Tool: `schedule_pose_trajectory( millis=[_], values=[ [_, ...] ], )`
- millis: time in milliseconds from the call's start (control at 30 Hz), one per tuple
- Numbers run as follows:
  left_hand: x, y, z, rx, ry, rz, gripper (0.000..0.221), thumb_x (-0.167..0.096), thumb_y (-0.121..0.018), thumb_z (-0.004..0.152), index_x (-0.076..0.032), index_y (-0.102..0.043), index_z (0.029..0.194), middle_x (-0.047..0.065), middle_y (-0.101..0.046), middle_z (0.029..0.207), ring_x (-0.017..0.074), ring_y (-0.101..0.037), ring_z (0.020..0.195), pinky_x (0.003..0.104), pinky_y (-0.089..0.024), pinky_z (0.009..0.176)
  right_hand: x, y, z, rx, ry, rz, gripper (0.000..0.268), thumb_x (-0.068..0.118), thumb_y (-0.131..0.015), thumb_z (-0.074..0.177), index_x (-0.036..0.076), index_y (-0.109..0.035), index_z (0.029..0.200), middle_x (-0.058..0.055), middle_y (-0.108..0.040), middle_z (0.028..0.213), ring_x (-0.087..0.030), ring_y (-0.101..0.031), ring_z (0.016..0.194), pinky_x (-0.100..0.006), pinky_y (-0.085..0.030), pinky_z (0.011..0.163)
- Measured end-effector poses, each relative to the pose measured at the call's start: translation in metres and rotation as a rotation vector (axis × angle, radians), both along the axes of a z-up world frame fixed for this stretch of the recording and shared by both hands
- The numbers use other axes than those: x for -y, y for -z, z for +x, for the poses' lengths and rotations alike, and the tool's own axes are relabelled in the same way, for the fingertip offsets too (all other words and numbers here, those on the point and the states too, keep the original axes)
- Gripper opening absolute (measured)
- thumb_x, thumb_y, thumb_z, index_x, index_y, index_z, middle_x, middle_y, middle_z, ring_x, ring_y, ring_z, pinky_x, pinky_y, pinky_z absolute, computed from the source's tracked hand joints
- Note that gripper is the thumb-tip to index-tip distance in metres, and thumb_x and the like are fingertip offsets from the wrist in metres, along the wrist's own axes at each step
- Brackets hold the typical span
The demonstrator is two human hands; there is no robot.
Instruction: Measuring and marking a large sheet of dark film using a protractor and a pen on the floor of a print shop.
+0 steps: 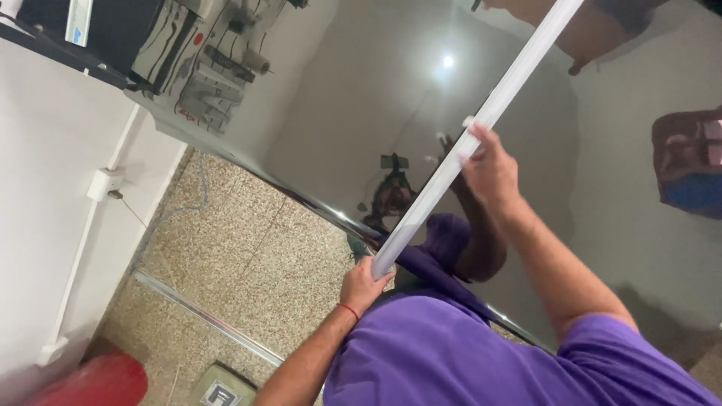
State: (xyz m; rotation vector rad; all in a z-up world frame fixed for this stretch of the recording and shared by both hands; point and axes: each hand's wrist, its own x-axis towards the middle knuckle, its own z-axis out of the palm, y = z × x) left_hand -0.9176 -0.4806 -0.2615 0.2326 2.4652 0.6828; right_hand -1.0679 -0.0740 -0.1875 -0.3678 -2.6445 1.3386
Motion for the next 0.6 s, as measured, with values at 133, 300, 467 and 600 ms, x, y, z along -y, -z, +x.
schedule_pose_trajectory(
  millis=[133, 300, 467, 600],
  values=[
    [-0.001, -0.023, -0.007, 0.093, -0.016, -0.054, 0.066, -0.071, -0.088, 0.090, -0.015, -0.064, 0.114, 0.012, -0.079, 0.097, 0.0398, -0.078, 0.086, 0.055, -0.058, 0.074, -0.072, 0.010, -0.156, -0.226, 0.013, 0.194, 0.077, 0.012, -0.083, 0.108, 0.022, -0.038, 0.170, -0.009, -0.086, 0.139, -0.018, -0.074, 0.078, -0.035, -0.062, 0.079],
    [0.002, -0.030, -0.010, 0.102, -0.099, -0.074, 0.069, -0.070, -0.091, 0.086, -0.020, -0.070, 0.129, 0.011, -0.083, 0.104, 0.0367, -0.079, 0.094, 0.050, -0.060, 0.084, -0.147, 0.120, -0.303, -0.226, 0.075, 0.398, 0.020, 0.016, -0.093, 0.104, 0.009, -0.081, 0.119, -0.003, -0.089, 0.107, -0.028, -0.088, 0.103, -0.044, -0.060, 0.081],
    [-0.004, -0.049, -0.016, 0.272, -0.225, -0.096, 0.064, -0.063, -0.082, 0.093, -0.025, -0.071, 0.142, 0.004, -0.086, 0.121, 0.0296, -0.080, 0.107, 0.045, -0.060, 0.093, -0.167, 0.155, -0.332, -0.173, 0.113, 0.738, 0.030, 0.038, -0.109, 0.095, 0.020, -0.086, 0.099, -0.001, -0.086, 0.096, -0.034, -0.081, 0.085, -0.049, -0.060, 0.070],
    [-0.001, -0.039, -0.009, 0.073, -0.198, -0.008, 0.057, -0.059, -0.086, 0.093, -0.021, -0.075, 0.134, 0.007, -0.088, 0.114, 0.0321, -0.082, 0.100, 0.047, -0.062, 0.086, -0.168, 0.158, -0.334, -0.222, 0.117, 0.637, 0.027, 0.025, -0.112, 0.089, 0.020, -0.085, 0.094, 0.008, -0.088, 0.093, -0.023, -0.082, 0.080, -0.042, -0.061, 0.066]
  ],
)
